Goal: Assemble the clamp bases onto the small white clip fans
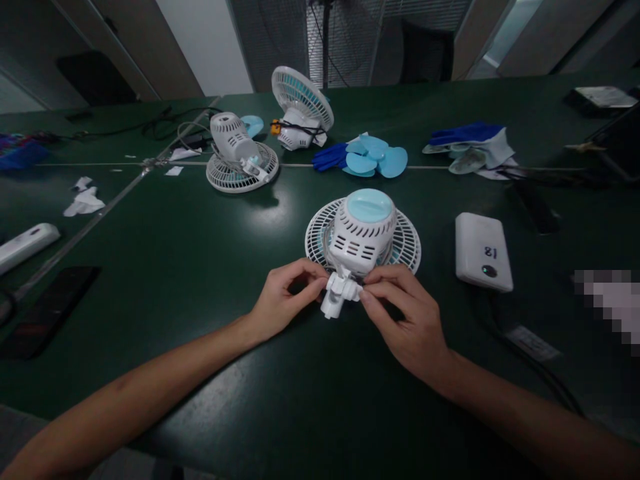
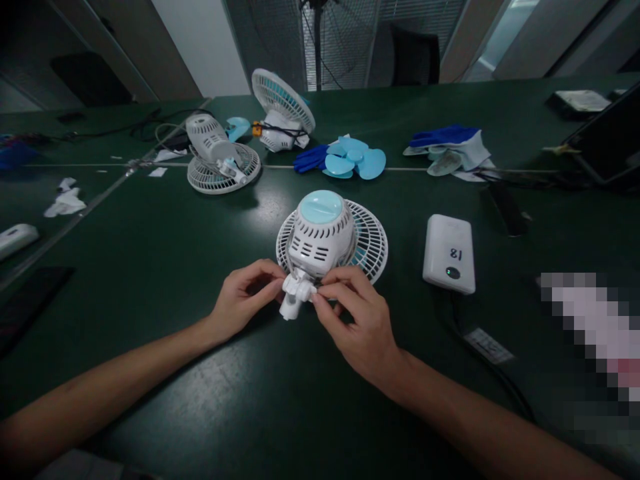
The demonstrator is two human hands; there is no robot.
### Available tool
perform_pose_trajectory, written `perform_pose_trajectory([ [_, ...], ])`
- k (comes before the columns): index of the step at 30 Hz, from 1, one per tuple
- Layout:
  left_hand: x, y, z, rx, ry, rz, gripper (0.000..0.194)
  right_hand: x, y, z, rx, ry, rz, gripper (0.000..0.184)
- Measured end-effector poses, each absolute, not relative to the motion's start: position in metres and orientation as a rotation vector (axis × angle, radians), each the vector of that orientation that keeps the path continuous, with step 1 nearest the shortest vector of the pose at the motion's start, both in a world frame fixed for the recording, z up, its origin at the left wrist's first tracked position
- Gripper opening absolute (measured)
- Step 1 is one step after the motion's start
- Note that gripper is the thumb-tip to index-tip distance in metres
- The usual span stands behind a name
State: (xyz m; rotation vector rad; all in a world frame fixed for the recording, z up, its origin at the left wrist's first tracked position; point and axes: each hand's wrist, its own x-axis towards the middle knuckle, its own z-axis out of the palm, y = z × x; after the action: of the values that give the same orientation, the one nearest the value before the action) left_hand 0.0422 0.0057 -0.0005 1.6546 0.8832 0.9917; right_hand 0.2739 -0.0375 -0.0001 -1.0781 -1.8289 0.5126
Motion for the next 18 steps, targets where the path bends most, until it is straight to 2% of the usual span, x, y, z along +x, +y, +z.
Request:
perform_pose_trajectory([
  [5, 0.0413, 0.0057, -0.0014, 1.656, 0.884, 0.983, 0.013, 0.2721, -0.0391, 0.0001, -1.08, -1.795, 0.527, 0.013],
  [11, 0.0405, 0.0051, -0.0043, 1.65, 0.884, 0.976, 0.015, 0.2722, -0.0398, -0.0001, -1.042, -1.764, 0.532, 0.03],
  [18, 0.0414, 0.0052, -0.0011, 1.652, 0.892, 0.982, 0.015, 0.2731, -0.0392, -0.0003, -1.058, -1.799, 0.554, 0.021],
])
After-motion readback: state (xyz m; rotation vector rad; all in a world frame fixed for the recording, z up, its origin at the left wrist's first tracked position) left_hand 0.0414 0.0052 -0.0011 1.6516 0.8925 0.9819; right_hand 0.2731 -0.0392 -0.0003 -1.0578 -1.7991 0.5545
